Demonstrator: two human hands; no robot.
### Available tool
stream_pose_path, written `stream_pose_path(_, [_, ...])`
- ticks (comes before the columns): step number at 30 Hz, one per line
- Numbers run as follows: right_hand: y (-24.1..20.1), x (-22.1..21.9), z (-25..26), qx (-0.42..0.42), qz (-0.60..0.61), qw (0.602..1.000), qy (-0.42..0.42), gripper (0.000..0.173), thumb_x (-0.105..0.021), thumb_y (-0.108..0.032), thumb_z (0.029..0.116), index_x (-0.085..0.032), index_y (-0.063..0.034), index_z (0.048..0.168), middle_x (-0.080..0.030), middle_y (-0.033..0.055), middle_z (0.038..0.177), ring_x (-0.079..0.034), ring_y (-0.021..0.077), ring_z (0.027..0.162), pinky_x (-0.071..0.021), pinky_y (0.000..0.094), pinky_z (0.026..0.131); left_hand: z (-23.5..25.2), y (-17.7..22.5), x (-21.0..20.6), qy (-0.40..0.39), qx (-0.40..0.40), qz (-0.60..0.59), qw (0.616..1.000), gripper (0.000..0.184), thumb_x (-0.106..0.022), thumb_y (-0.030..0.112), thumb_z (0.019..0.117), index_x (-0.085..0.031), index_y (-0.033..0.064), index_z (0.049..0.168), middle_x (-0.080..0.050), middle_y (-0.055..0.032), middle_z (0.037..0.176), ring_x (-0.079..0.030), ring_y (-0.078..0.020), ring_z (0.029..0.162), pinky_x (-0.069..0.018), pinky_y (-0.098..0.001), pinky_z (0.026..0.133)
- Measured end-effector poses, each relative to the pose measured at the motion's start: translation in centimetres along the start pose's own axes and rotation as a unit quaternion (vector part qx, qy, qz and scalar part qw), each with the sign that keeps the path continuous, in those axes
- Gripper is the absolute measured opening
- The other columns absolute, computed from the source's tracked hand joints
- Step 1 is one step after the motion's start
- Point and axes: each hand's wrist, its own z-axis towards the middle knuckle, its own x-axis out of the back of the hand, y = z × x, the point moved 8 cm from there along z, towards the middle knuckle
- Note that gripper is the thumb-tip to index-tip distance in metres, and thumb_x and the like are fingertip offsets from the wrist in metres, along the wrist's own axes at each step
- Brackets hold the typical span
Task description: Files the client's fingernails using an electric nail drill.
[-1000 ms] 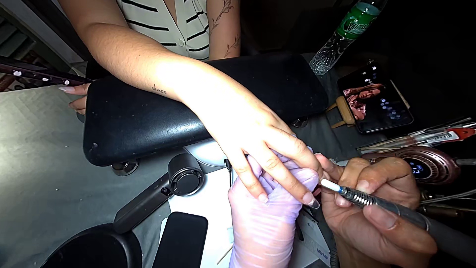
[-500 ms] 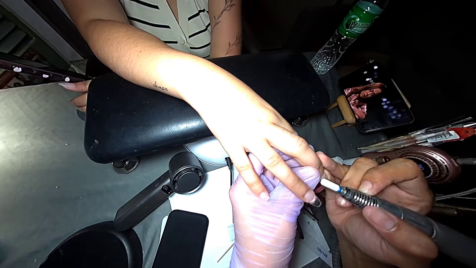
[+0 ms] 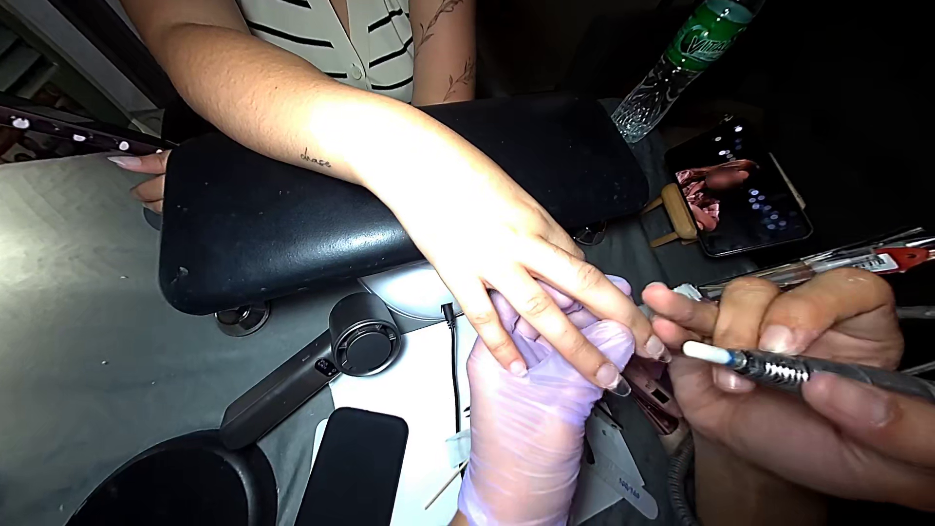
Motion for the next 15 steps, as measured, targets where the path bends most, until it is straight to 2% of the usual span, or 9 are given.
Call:
stream_pose_path(3, [0.23,-0.19,0.24,-0.004,-0.033,0.999,-0.013,0.014,-0.069,-0.017,0.0934,-0.069,-0.0076,0.104,-0.072,0.0012,0.085,-0.075,0.018,0.085,-0.0636,0.0374,0.09,-0.04,0.11,0.12,0.012,-0.006,0.001,1.0,0.028,-0.07,-0.015,0.0808,-0.061,-0.0028,0.105,-0.072,-0.0137,0.096,-0.073,-0.0187,0.096,-0.0594,-0.0321,0.091])
stream_pose_path(6, [0.44,-0.03,0.26,-0.001,-0.049,0.999,-0.009,0.012,-0.07,-0.017,0.0923,-0.068,-0.0094,0.101,-0.07,-0.0013,0.082,-0.073,0.0149,0.08,-0.064,0.0348,0.086,0.03,0.33,0.08,0.011,-0.021,0.014,1.0,0.029,-0.07,-0.016,0.08,-0.061,-0.0042,0.105,-0.072,-0.014,0.096,-0.073,-0.0186,0.095,-0.0594,-0.0323,0.091])
stream_pose_path(15, [0.39,0.02,0.07,0.001,-0.086,0.996,-0.02,0.013,-0.071,-0.018,0.0922,-0.069,-0.0109,0.103,-0.071,-0.0024,0.084,-0.074,0.0137,0.082,-0.0639,0.0345,0.088,-0.02,0.45,0.22,0.049,-0.026,0.037,0.998,0.03,-0.069,-0.017,0.0769,-0.062,-0.0047,0.103,-0.071,-0.0123,0.091,-0.072,-0.0158,0.09,-0.06,-0.0299,0.087])
